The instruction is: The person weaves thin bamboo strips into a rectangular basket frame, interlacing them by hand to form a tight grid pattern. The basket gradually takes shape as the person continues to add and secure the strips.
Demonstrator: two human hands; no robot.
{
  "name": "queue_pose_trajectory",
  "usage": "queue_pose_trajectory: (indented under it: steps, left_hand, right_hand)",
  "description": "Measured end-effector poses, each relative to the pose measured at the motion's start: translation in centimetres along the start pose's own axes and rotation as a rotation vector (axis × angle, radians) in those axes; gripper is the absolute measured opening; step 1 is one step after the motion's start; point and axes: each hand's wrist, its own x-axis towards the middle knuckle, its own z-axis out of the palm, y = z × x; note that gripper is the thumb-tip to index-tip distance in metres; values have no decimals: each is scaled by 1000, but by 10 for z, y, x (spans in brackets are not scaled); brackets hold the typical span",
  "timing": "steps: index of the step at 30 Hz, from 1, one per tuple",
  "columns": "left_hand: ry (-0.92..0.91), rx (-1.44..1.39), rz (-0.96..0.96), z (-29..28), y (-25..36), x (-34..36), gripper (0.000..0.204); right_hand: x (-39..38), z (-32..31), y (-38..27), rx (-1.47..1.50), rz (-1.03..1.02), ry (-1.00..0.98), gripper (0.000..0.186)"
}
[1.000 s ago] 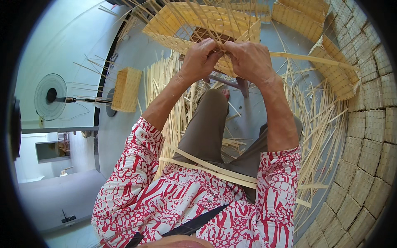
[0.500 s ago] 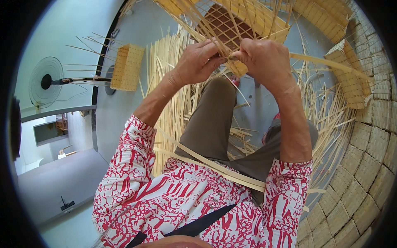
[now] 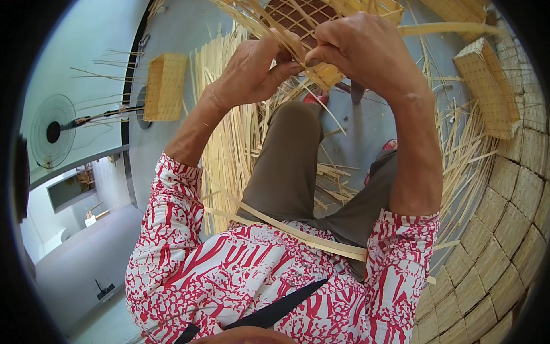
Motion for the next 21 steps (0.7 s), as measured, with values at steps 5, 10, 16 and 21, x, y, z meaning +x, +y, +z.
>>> queue_pose_trajectory:
  steps: [5, 10, 16, 21]
  left_hand:
    - [-66, -57, 1, -4, 3, 4, 21]
    - [-87, -94, 7, -14, 1, 9, 22]
    - [152, -99, -90, -9, -1, 0, 29]
    - [357, -121, -274, 5, 8, 1, 24]
  right_hand:
    - [3, 4, 4, 65, -52, 8, 27]
    - [9, 2, 0, 7, -54, 20, 30]
    - [11, 1, -11, -110, 135, 4, 33]
    - [9, 3, -11, -120, -46, 305, 22]
